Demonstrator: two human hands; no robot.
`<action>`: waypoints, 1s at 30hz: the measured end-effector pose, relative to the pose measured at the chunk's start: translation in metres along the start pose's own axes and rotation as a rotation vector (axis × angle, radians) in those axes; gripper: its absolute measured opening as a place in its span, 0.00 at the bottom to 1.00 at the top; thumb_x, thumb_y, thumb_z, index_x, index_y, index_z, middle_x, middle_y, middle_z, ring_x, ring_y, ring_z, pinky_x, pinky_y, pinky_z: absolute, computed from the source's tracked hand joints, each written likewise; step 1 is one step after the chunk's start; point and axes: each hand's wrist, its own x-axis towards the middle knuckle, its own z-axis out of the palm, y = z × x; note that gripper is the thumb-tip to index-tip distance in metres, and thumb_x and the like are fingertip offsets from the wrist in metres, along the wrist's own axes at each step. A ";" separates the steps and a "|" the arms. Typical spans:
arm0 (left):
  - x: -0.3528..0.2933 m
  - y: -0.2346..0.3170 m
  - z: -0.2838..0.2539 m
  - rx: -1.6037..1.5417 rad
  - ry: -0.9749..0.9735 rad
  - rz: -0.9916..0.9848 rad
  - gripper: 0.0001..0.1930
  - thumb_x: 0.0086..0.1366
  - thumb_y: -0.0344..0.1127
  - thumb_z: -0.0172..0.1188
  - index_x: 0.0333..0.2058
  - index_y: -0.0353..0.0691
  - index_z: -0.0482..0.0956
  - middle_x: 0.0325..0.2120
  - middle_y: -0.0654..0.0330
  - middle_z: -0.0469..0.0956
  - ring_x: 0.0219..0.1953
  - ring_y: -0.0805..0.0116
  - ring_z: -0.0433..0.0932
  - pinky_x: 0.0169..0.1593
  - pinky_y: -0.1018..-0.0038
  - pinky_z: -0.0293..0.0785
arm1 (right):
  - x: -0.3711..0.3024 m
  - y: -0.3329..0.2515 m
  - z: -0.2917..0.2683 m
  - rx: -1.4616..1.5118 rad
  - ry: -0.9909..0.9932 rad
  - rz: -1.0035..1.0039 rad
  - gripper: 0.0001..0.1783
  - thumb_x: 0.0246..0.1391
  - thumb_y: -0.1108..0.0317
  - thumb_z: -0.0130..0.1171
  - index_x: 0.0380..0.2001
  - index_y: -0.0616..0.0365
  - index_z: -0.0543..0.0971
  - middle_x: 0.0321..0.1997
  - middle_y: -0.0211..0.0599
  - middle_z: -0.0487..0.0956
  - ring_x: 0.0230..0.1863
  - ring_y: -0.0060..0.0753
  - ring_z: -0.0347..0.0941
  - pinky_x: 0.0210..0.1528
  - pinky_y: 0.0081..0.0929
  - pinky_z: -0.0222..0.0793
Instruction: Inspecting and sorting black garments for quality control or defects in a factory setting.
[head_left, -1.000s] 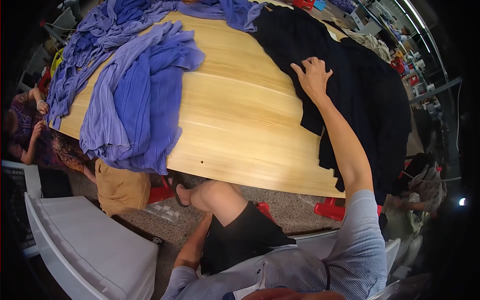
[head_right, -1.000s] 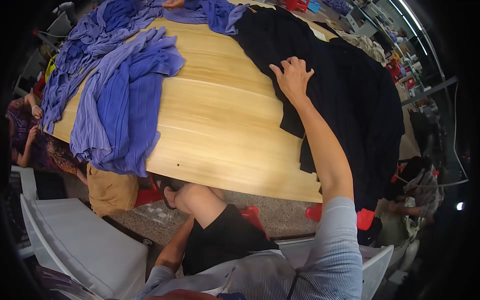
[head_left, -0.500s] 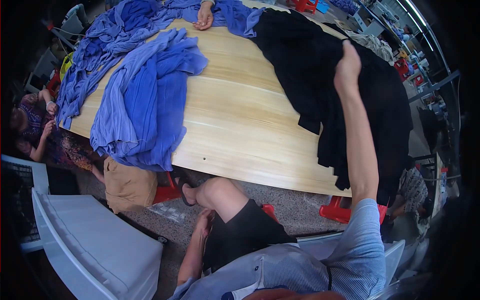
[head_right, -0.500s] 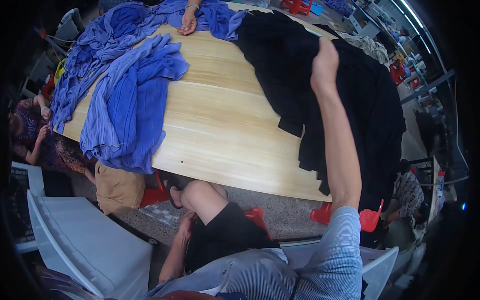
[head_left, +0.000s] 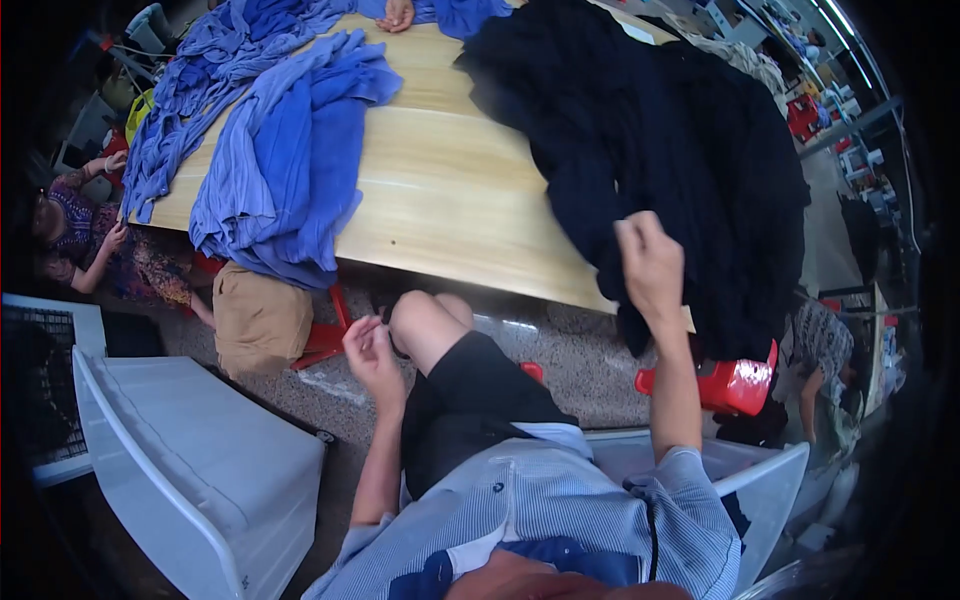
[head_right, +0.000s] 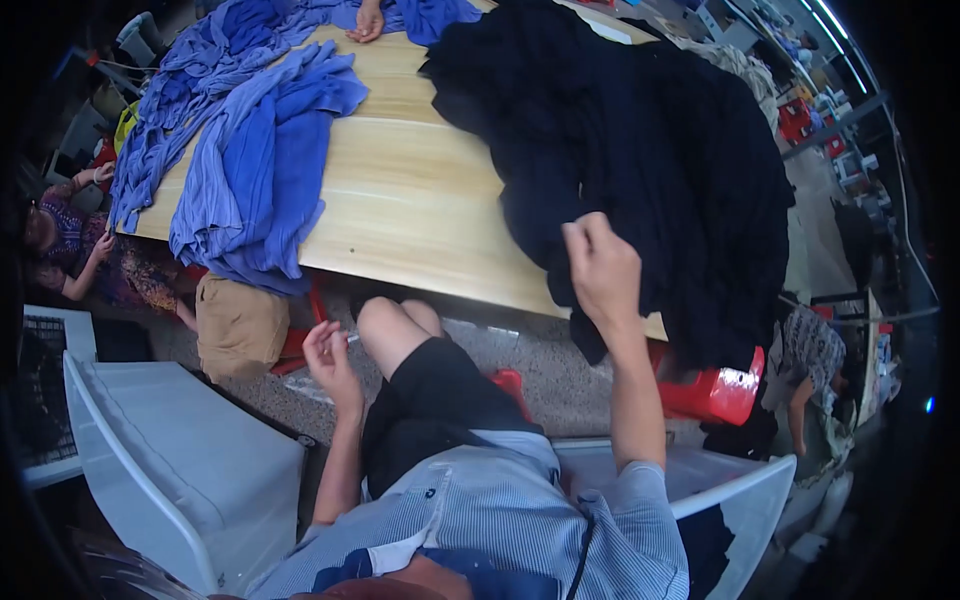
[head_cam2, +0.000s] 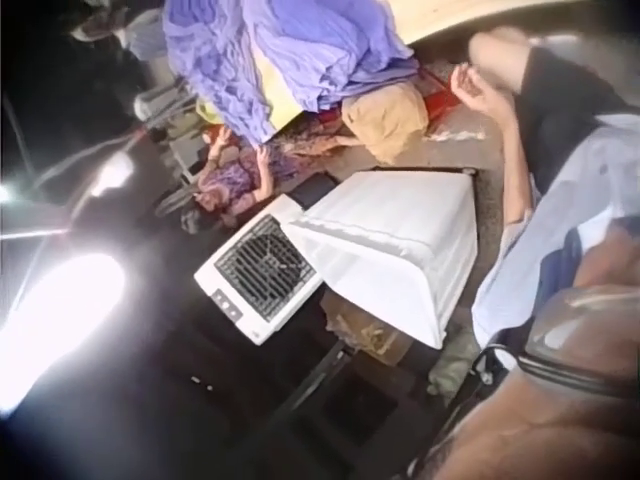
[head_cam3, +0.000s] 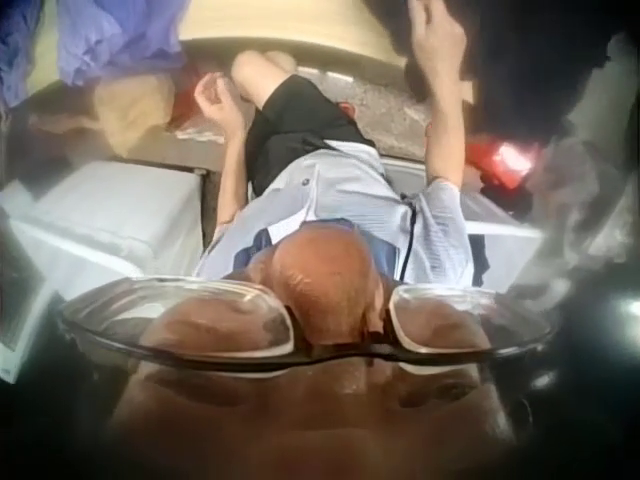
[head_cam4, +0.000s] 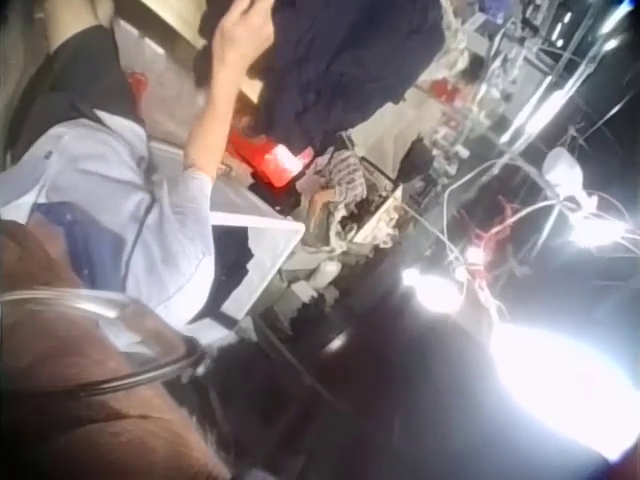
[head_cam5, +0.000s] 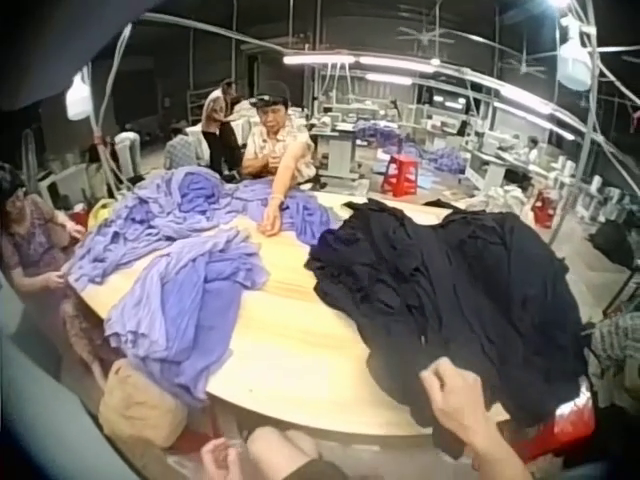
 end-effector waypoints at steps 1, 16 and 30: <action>-0.002 0.005 0.010 0.047 -0.063 0.002 0.15 0.80 0.27 0.59 0.61 0.34 0.74 0.53 0.54 0.82 0.53 0.68 0.81 0.60 0.71 0.77 | -0.012 0.020 0.014 -0.121 -0.085 0.055 0.13 0.69 0.60 0.68 0.37 0.59 0.81 0.31 0.48 0.82 0.29 0.54 0.82 0.34 0.46 0.75; -0.008 0.042 0.089 0.313 -0.542 0.324 0.13 0.70 0.25 0.66 0.52 0.33 0.83 0.47 0.51 0.82 0.49 0.60 0.84 0.56 0.65 0.79 | 0.093 0.081 0.193 -0.426 0.090 -0.284 0.14 0.53 0.62 0.73 0.43 0.52 0.90 0.39 0.38 0.80 0.47 0.46 0.76 0.46 0.47 0.63; 0.083 0.027 0.180 0.358 -0.484 0.408 0.46 0.68 0.44 0.74 0.76 0.32 0.61 0.72 0.31 0.64 0.73 0.35 0.67 0.75 0.50 0.64 | -0.035 -0.012 0.131 0.166 -0.258 -0.601 0.09 0.54 0.69 0.72 0.37 0.57 0.84 0.38 0.39 0.78 0.42 0.44 0.76 0.46 0.41 0.66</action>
